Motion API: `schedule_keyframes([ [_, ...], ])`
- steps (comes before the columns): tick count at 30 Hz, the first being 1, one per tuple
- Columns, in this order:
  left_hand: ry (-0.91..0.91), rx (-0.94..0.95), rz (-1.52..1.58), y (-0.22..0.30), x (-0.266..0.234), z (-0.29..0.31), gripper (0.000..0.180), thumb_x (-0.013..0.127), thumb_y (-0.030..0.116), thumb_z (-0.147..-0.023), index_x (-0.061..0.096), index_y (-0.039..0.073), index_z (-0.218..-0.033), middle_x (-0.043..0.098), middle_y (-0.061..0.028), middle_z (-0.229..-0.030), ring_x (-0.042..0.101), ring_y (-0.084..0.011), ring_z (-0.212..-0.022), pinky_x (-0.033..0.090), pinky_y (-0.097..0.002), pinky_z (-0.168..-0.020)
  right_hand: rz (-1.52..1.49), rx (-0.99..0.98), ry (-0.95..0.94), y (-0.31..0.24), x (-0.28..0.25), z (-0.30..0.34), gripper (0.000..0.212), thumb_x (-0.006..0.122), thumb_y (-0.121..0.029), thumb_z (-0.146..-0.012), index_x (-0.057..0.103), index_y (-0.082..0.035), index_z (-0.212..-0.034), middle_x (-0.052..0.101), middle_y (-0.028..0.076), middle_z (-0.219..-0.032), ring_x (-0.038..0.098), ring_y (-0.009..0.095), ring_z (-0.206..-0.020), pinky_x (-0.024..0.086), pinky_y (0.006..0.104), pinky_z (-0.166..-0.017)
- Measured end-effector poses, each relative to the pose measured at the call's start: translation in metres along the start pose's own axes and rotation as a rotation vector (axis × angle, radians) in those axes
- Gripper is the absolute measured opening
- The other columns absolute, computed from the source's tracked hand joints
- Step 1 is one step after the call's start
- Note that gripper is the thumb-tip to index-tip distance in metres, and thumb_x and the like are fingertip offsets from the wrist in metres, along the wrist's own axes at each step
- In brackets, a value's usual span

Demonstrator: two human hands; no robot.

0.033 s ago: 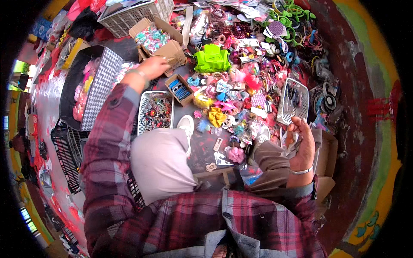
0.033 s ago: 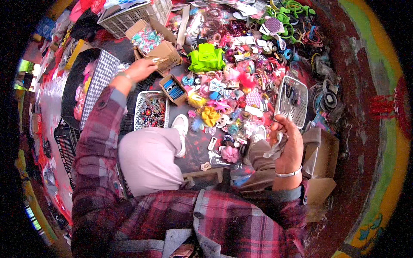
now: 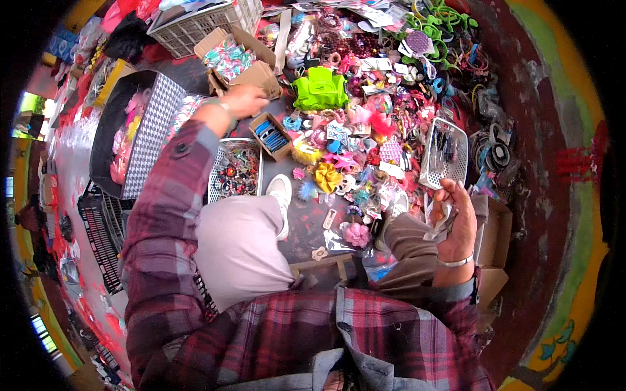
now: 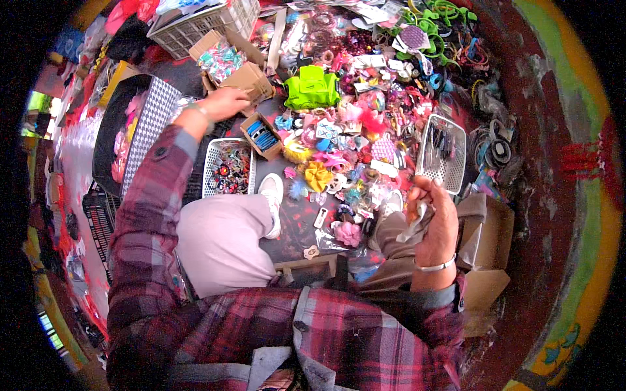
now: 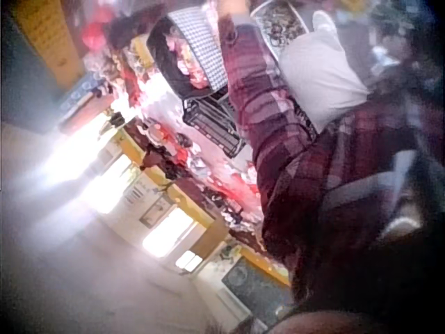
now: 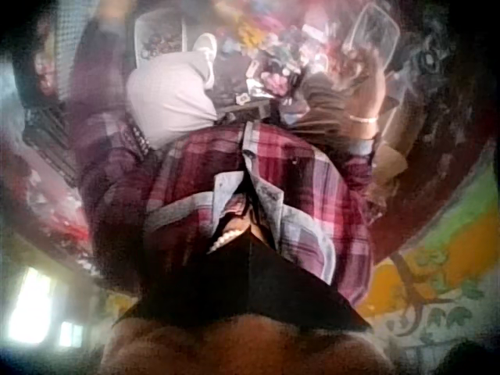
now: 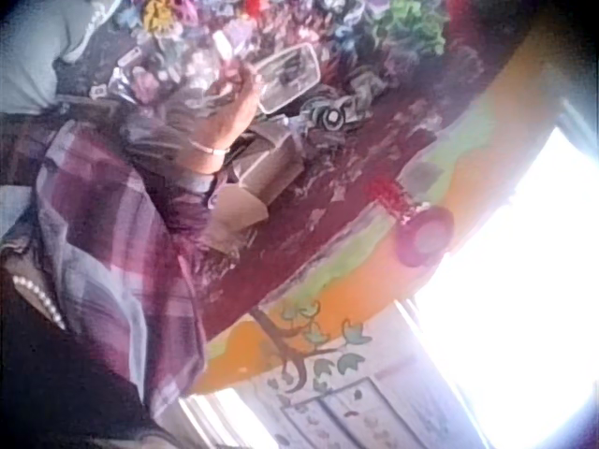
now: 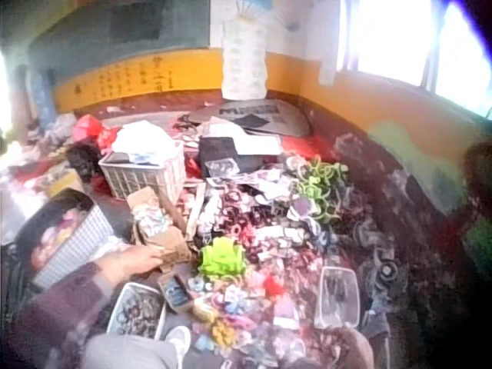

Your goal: The person sorts various hair clips, bows, and accessories by hand from a large pile on the floor into different baskets and containers.

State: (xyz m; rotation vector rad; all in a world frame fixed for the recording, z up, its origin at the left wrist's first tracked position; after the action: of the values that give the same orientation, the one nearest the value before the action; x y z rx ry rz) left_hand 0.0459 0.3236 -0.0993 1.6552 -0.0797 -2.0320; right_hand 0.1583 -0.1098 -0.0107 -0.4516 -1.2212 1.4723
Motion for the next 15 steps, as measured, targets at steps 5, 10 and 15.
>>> schedule_keyframes([
  [5, -0.262, -0.083, 0.187, 0.068, 0.083, -0.068, 0.037, 0.052, 0.036, -0.082, 0.062, 0.003, -0.094, 0.063, -0.0148, -0.088, 0.060, -0.0286, -0.081, 0.046, -0.0361, -0.075, 0.118, 0.059, -0.055, -0.006, 0.001, 0.018, 0.032, 0.043, -0.030, -0.089, 0.056, -0.001, -0.088, 0.055, 0.005, -0.065, 0.045, 0.009, -0.044, 0.034, 0.0200, -0.038],
  [10, -0.013, -0.301, 0.199, 0.026, 0.239, -0.121, 0.038, 0.054, 0.039, -0.080, 0.062, 0.008, -0.099, 0.062, -0.0197, -0.092, 0.058, -0.0299, -0.088, 0.044, -0.0360, -0.080, 0.057, 0.156, -0.075, -0.010, -0.005, 0.026, 0.034, 0.043, -0.031, -0.088, 0.055, 0.001, -0.085, 0.054, 0.009, -0.061, 0.045, 0.012, -0.042, 0.035, 0.0223, -0.038],
  [15, 0.237, -0.495, 0.292, 0.033, 0.271, -0.115, 0.071, 0.068, 0.041, -0.068, 0.040, 0.015, -0.129, 0.056, -0.0213, -0.108, 0.053, -0.0349, -0.101, 0.041, -0.0374, -0.087, 0.014, 0.217, 0.012, -0.007, -0.036, 0.026, 0.036, 0.046, -0.033, -0.085, 0.054, 0.003, -0.083, 0.055, 0.012, -0.060, 0.045, 0.014, -0.040, 0.037, 0.0231, -0.038],
])
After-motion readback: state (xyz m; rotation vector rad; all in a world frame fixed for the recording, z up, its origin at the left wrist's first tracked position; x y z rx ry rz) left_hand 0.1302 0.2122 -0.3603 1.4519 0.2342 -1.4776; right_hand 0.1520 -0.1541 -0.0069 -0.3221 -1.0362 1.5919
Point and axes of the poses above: each hand's wrist, its own z-axis away from the middle knuckle, its own x-axis out of the palm, y = z × x, the point moved 7 cm from there along -z, towards the middle knuckle
